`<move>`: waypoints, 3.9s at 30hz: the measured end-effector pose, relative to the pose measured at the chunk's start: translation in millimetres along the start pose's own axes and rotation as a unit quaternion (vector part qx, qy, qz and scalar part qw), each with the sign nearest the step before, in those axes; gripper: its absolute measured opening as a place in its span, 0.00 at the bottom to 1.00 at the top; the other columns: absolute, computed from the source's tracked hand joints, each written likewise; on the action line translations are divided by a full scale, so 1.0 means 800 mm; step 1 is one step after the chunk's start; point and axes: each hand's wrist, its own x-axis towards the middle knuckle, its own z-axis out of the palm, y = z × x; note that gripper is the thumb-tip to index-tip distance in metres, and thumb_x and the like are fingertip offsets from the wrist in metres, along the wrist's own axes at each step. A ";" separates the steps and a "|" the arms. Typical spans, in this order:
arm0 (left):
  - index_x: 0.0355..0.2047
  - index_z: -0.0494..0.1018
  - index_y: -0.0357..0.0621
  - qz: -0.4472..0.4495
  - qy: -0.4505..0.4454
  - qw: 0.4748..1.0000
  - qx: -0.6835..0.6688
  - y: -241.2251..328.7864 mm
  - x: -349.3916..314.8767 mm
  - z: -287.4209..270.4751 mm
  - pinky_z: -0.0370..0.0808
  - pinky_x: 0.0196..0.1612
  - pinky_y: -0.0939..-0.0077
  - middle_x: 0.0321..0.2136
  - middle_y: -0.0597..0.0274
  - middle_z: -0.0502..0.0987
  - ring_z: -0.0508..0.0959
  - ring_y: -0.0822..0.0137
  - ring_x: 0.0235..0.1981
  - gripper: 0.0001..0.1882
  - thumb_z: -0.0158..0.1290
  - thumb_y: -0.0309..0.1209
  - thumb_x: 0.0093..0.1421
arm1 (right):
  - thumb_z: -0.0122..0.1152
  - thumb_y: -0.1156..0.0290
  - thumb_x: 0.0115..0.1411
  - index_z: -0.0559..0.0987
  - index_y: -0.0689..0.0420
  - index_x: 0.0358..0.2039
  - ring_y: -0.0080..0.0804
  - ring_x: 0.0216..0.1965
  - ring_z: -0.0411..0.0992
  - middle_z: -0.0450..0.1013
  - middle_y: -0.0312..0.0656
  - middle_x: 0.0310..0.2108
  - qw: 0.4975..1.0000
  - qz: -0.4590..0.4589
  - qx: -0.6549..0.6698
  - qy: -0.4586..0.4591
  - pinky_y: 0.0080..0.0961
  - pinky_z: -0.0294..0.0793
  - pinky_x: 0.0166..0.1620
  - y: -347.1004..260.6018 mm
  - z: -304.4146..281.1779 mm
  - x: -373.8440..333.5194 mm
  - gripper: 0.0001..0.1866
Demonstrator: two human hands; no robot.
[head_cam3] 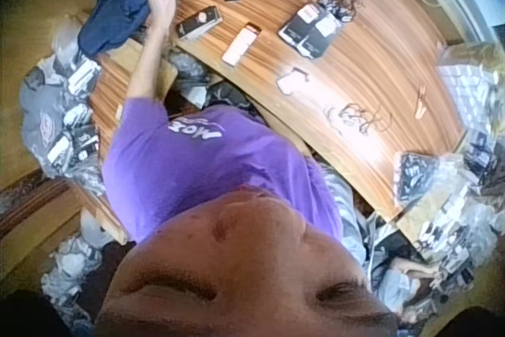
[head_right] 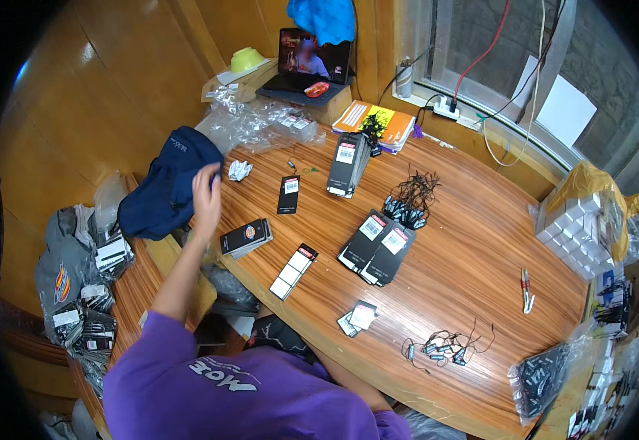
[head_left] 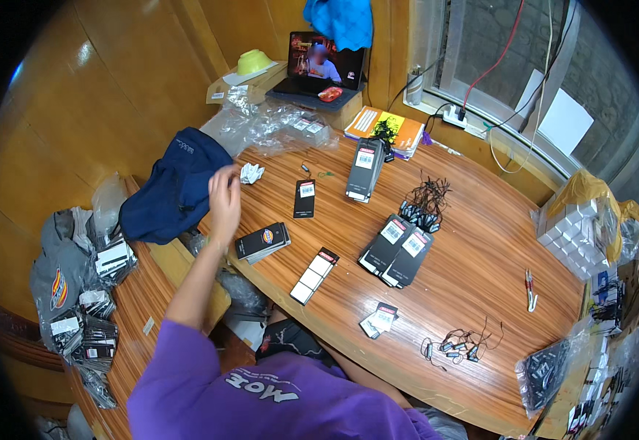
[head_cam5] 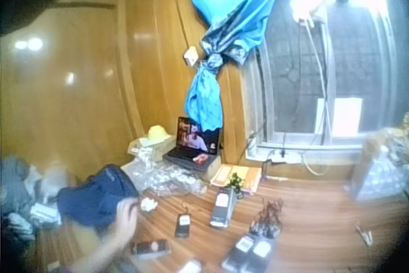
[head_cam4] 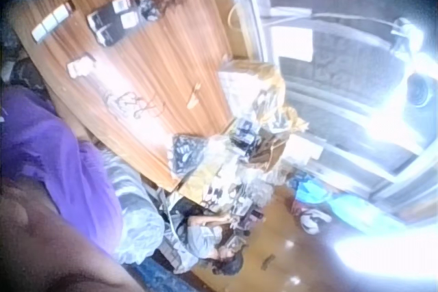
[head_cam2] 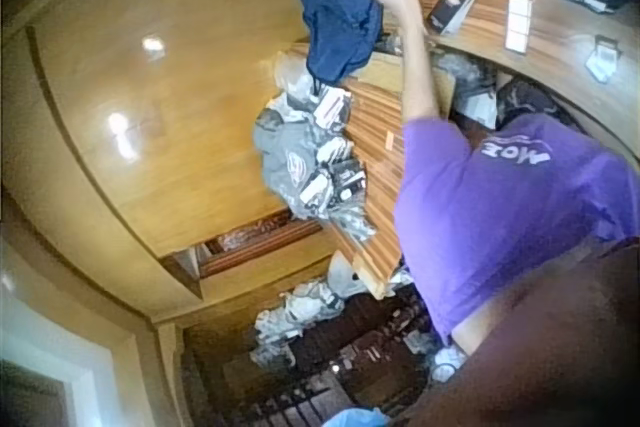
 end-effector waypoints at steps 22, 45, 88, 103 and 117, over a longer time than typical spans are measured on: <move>0.35 0.67 0.42 -0.508 -0.160 0.796 -0.287 -0.019 -0.396 -0.020 0.67 0.38 0.84 0.29 0.69 0.71 0.70 0.78 0.32 0.03 0.45 0.27 0.61 | 0.55 0.72 0.53 0.73 0.59 0.37 0.48 0.36 0.70 0.71 0.53 0.33 0.995 0.016 -0.021 0.097 0.37 0.68 0.40 0.028 -0.049 -0.170 0.11; 0.37 0.73 0.34 -0.518 -0.291 0.802 -0.055 -0.140 -0.511 -0.015 0.71 0.38 0.69 0.29 0.51 0.77 0.76 0.62 0.32 0.23 0.46 0.46 0.60 | 0.55 0.73 0.52 0.74 0.60 0.36 0.46 0.36 0.70 0.71 0.51 0.32 0.990 0.053 -0.051 0.120 0.35 0.68 0.40 0.031 -0.081 -0.227 0.10; 0.46 0.67 0.36 -0.018 -0.698 0.608 -0.378 0.133 -0.352 0.080 0.66 0.50 0.67 0.44 0.47 0.72 0.70 0.55 0.46 0.20 0.50 0.36 0.57 | 0.63 0.70 0.49 0.70 0.56 0.49 0.36 0.52 0.63 0.68 0.43 0.48 0.851 0.525 0.006 0.001 0.30 0.63 0.52 0.105 -0.114 -0.427 0.25; 0.46 0.67 0.36 -0.088 -0.685 0.625 -0.363 0.129 -0.321 0.070 0.66 0.50 0.67 0.45 0.47 0.71 0.70 0.55 0.47 0.20 0.50 0.36 0.57 | 0.63 0.69 0.47 0.72 0.59 0.44 0.45 0.48 0.66 0.71 0.50 0.43 0.893 0.334 -0.299 -0.031 0.35 0.64 0.50 0.101 -0.154 -0.357 0.22; 0.51 0.65 0.40 -0.206 -0.693 0.557 -0.408 0.037 -0.161 -0.130 0.62 0.54 0.70 0.49 0.57 0.69 0.66 0.63 0.52 0.25 0.53 0.39 0.56 | 0.56 0.68 0.56 0.74 0.61 0.41 0.43 0.33 0.74 0.74 0.53 0.33 0.901 0.371 0.043 -0.222 0.33 0.71 0.39 -0.153 -0.241 -0.152 0.14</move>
